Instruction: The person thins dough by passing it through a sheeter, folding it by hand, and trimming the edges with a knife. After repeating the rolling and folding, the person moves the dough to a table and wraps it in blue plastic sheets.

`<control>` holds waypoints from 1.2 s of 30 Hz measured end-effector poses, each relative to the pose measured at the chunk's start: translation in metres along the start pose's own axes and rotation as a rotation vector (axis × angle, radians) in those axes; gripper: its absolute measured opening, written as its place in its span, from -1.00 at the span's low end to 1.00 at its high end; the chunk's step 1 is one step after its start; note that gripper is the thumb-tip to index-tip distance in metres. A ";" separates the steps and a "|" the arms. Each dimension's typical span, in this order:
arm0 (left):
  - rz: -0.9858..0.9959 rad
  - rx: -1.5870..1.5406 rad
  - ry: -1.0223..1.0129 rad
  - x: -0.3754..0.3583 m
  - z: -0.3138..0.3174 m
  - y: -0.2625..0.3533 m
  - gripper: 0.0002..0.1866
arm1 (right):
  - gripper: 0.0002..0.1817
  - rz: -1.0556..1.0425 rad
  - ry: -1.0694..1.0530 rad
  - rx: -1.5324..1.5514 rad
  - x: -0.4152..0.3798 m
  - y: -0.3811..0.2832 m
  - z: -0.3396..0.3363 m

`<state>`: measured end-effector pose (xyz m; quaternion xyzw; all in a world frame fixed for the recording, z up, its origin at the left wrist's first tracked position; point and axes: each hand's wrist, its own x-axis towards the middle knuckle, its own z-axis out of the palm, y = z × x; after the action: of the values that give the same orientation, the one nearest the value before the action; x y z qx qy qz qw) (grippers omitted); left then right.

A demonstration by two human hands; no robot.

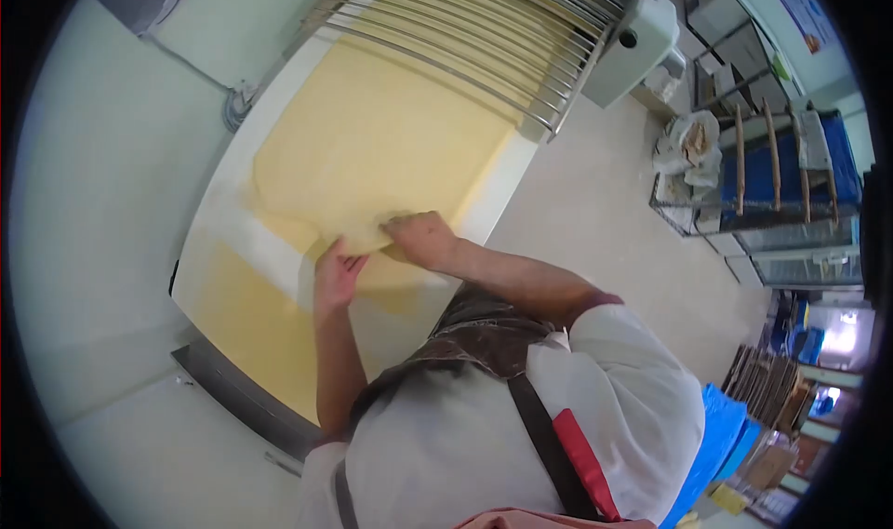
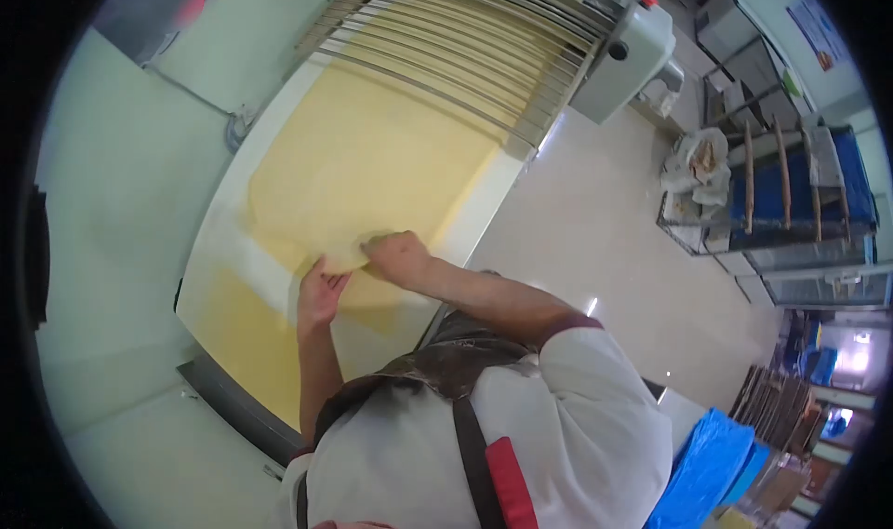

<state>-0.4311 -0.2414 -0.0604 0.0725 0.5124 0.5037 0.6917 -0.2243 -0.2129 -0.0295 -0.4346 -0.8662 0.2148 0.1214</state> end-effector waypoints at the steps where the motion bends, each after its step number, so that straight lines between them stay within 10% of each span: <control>1: 0.049 -0.073 -0.100 0.008 -0.028 0.010 -0.63 | -0.71 -0.040 -0.067 -0.005 0.003 -0.009 0.002; 5: 0.080 -0.170 -0.128 0.079 -0.163 0.089 -0.56 | -0.72 -0.239 -0.218 0.021 0.005 -0.045 0.028; 8: 0.356 0.425 0.279 0.054 -0.174 0.139 -0.52 | -0.78 -0.273 0.073 0.300 0.003 -0.056 0.054; 12: 0.583 1.157 0.560 -0.007 -0.092 0.207 -0.63 | -0.71 -0.138 0.044 0.723 0.004 -0.051 -0.005; 19: 0.856 1.419 0.308 0.008 0.131 0.268 -0.66 | -0.71 0.117 0.214 1.047 0.000 0.054 -0.113; 23: 0.941 1.572 0.439 0.088 0.245 0.252 -0.60 | -0.73 0.184 0.404 1.008 0.008 0.136 -0.142; 25: 0.671 1.208 0.294 0.155 0.273 0.228 -0.55 | -0.74 0.272 0.424 0.902 0.012 0.176 -0.158; 27: 1.068 1.174 -0.057 0.260 0.246 0.174 -0.37 | -0.74 0.367 0.398 0.745 0.017 0.216 -0.162; 29: 1.261 1.607 0.328 0.276 0.265 0.065 -0.21 | -0.76 0.395 0.460 0.711 0.017 0.242 -0.164; 36: 0.749 1.872 0.548 0.228 0.254 0.026 -0.25 | -0.82 0.411 0.791 0.486 -0.028 0.316 -0.255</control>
<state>-0.2563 0.0528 -0.0709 0.6169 0.7820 0.0867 0.0188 0.1146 0.0002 0.0432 -0.6033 -0.5753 0.2487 0.4931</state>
